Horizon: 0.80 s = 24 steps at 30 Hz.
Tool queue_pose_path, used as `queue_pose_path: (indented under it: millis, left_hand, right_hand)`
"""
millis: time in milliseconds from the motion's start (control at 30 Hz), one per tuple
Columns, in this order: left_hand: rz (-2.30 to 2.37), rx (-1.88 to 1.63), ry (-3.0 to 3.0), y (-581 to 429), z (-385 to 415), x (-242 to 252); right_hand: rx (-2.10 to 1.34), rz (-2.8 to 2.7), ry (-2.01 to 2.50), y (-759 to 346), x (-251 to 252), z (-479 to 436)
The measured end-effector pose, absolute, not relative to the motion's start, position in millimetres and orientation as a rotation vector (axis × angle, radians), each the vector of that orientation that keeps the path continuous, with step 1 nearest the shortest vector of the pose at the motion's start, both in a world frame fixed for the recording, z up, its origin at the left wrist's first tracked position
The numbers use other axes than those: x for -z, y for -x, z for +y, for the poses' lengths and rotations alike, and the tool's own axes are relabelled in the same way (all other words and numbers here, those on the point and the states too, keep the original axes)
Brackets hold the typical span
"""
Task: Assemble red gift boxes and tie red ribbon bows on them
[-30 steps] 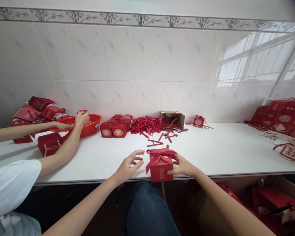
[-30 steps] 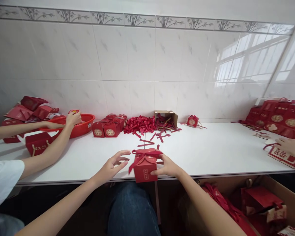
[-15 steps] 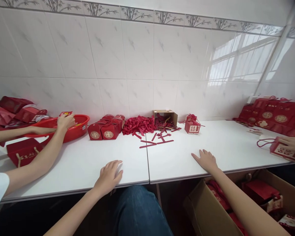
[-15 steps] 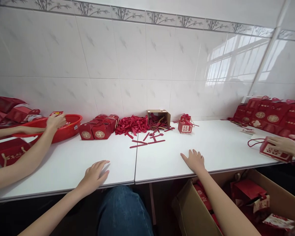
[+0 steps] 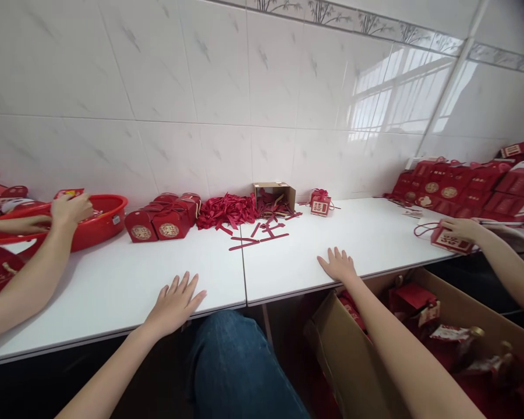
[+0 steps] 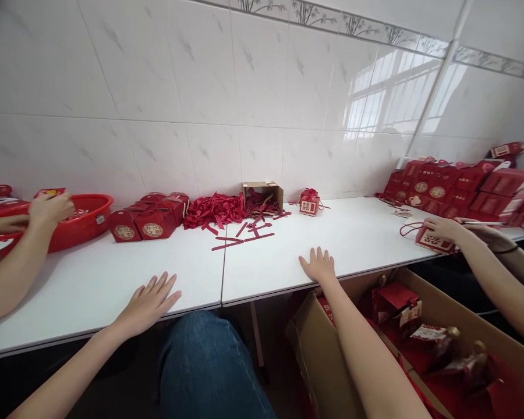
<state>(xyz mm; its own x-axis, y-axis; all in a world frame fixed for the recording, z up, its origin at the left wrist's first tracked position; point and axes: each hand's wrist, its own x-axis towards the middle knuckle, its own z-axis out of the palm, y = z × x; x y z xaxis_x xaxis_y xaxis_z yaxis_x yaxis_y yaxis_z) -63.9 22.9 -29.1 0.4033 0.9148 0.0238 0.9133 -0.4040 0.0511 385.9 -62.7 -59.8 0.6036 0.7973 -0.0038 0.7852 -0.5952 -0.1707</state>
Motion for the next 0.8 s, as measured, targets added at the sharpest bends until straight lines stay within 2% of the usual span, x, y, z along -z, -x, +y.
queue_pose_path:
  millis: [800]
  left_hand:
    - [1.703,-0.029,-2.616,60,15,24]
  right_hand:
    - [-0.147,-1.267,2.689,-342,48,-100]
